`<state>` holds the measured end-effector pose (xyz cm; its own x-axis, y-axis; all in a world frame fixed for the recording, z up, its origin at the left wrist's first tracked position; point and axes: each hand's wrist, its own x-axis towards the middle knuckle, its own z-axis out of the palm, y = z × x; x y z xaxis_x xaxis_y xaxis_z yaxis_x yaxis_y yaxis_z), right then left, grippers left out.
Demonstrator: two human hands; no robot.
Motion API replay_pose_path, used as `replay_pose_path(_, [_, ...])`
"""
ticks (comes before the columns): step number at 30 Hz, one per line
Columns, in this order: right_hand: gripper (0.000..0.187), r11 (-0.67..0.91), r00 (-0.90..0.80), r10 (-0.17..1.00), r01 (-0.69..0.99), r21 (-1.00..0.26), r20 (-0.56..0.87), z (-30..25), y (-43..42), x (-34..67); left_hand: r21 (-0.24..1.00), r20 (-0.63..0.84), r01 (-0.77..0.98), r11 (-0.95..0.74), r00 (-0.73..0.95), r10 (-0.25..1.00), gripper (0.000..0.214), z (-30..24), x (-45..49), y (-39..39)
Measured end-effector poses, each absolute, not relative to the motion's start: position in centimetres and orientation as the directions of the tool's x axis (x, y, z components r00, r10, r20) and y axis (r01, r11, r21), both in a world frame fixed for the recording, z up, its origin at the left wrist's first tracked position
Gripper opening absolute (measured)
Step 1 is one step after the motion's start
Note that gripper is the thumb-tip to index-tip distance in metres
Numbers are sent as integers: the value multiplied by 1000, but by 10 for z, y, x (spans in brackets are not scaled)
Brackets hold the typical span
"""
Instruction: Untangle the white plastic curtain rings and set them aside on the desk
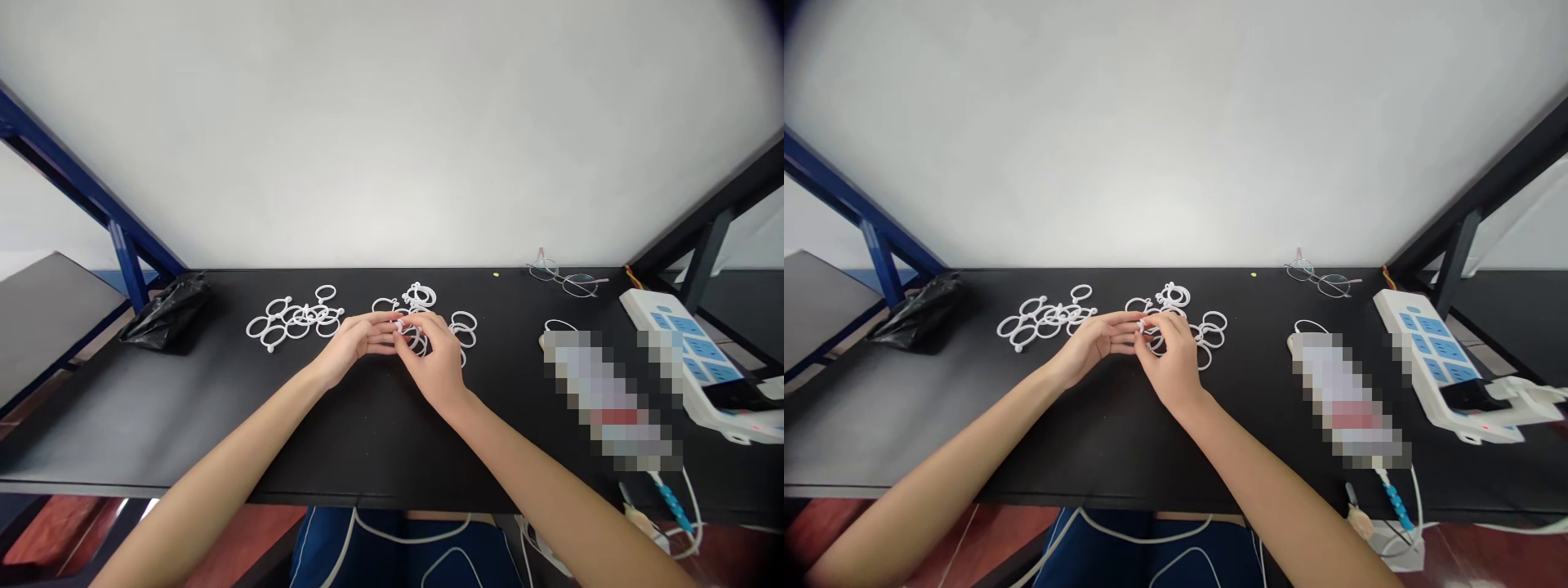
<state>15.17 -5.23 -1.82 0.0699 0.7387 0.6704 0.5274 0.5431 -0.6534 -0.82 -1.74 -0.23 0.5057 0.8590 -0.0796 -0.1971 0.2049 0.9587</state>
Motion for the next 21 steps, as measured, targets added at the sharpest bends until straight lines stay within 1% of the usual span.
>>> replay_pose_path(5, [9,579,128,737,387,-718,664,-16,-54,151,990,-11,-115,86,537,844,35,-1,-11,-15])
replay_pose_path(8, [8,572,150,770,269,-775,620,-17,-55,150,998,47,-50,-24,533,845,31,1,-11,-16])
replay_pose_path(13, [3,505,191,841,56,-861,506,-17,-56,150,988,84,52,-146,613,786,49,6,-10,-20])
replay_pose_path(15, [2,487,200,857,-13,-873,475,-17,-56,150,969,120,114,-219,555,823,47,6,-9,-21])
replay_pose_path(17, [4,473,193,870,-64,-879,455,-16,-56,150,949,173,158,-271,457,873,42,4,-8,-22])
replay_pose_path(19, [6,457,168,883,-96,-884,438,-14,-56,150,953,180,152,-260,404,897,38,3,-7,-22])
replay_pose_path(21, [8,431,129,900,-118,-895,416,-13,-55,151,977,131,98,-190,424,896,35,3,-7,-22])
